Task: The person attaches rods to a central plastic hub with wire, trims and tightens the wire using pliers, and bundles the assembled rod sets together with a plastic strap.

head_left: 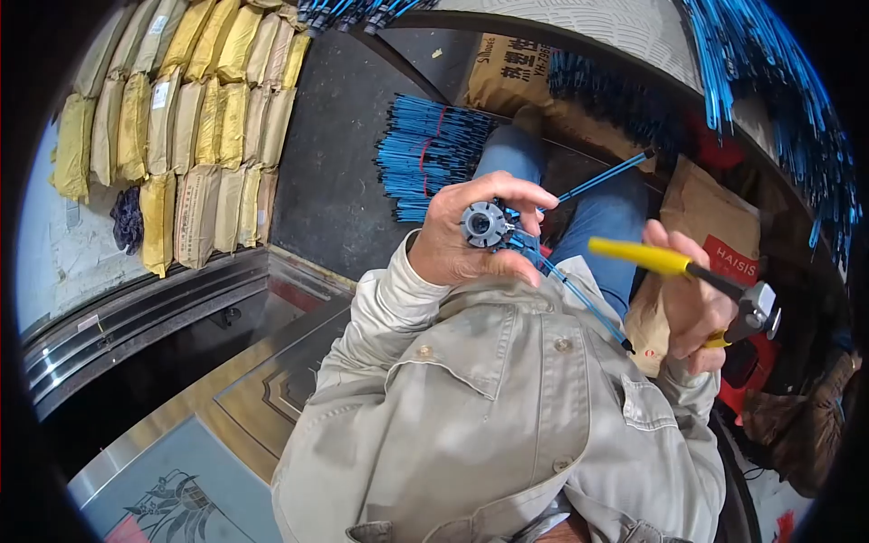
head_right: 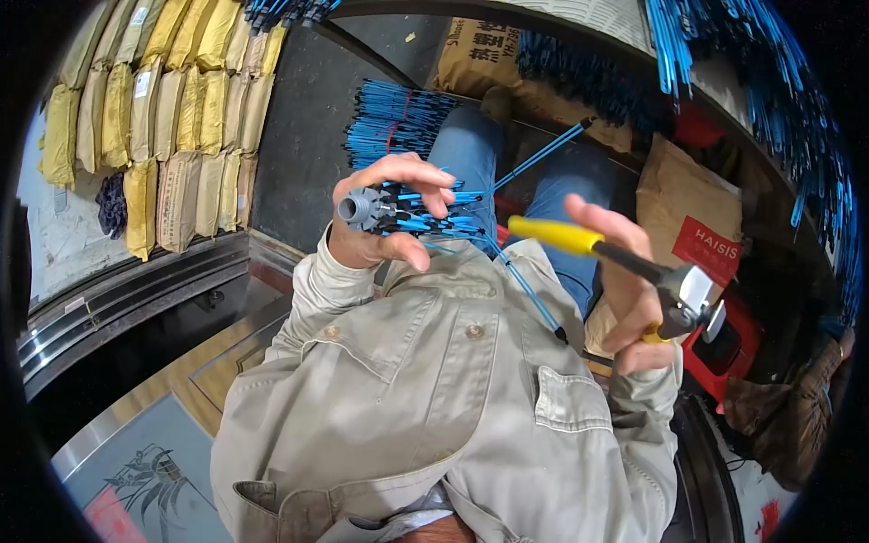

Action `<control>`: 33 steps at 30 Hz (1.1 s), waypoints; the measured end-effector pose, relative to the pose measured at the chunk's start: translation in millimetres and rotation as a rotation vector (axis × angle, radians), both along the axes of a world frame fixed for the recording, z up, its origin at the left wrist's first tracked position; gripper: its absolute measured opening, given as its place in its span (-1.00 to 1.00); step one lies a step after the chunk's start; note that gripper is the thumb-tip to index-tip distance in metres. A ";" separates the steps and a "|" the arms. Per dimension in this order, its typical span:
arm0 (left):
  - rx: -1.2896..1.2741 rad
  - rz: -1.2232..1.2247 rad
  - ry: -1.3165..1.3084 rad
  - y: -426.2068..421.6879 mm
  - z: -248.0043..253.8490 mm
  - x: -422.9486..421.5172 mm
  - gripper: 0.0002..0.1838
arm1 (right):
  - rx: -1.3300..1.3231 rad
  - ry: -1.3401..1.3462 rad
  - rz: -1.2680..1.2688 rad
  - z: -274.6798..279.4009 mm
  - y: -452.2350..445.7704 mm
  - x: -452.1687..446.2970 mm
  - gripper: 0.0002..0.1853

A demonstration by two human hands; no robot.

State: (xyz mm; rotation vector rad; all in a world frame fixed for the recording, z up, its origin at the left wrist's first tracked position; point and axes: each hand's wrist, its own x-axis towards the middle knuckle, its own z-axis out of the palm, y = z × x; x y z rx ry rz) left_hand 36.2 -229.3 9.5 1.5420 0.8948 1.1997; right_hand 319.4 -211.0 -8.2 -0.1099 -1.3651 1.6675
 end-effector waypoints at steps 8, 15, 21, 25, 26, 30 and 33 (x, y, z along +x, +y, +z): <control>-0.071 0.078 -0.055 -10.3 3.6 3.5 -0.32 | -0.034 0.163 -0.156 13.3 20.0 -64.7 -0.68; -0.016 -0.008 0.054 -10.6 4.1 0.9 -0.33 | -0.037 -0.242 -0.147 26.3 32.7 -61.8 -0.72; 0.015 0.077 -0.021 -6.8 -6.2 -10.0 -0.22 | 0.754 -1.032 -0.403 60.3 23.7 -34.4 -0.62; 0.044 0.082 -0.111 -5.3 -5.9 -0.4 -0.38 | 1.055 -1.288 -0.369 78.8 21.5 -41.4 -0.50; 0.070 0.078 -0.092 -5.1 -4.7 1.8 -0.38 | 1.061 -1.331 -0.357 79.3 22.5 -42.7 -0.50; 0.121 0.082 -0.047 -6.2 -4.1 4.4 -0.36 | 1.144 -1.408 -0.345 83.3 27.0 -45.4 -0.52; 0.127 0.094 -0.051 -6.0 -4.8 6.8 -0.35 | 1.221 -1.446 -0.351 85.0 28.6 -43.9 -0.48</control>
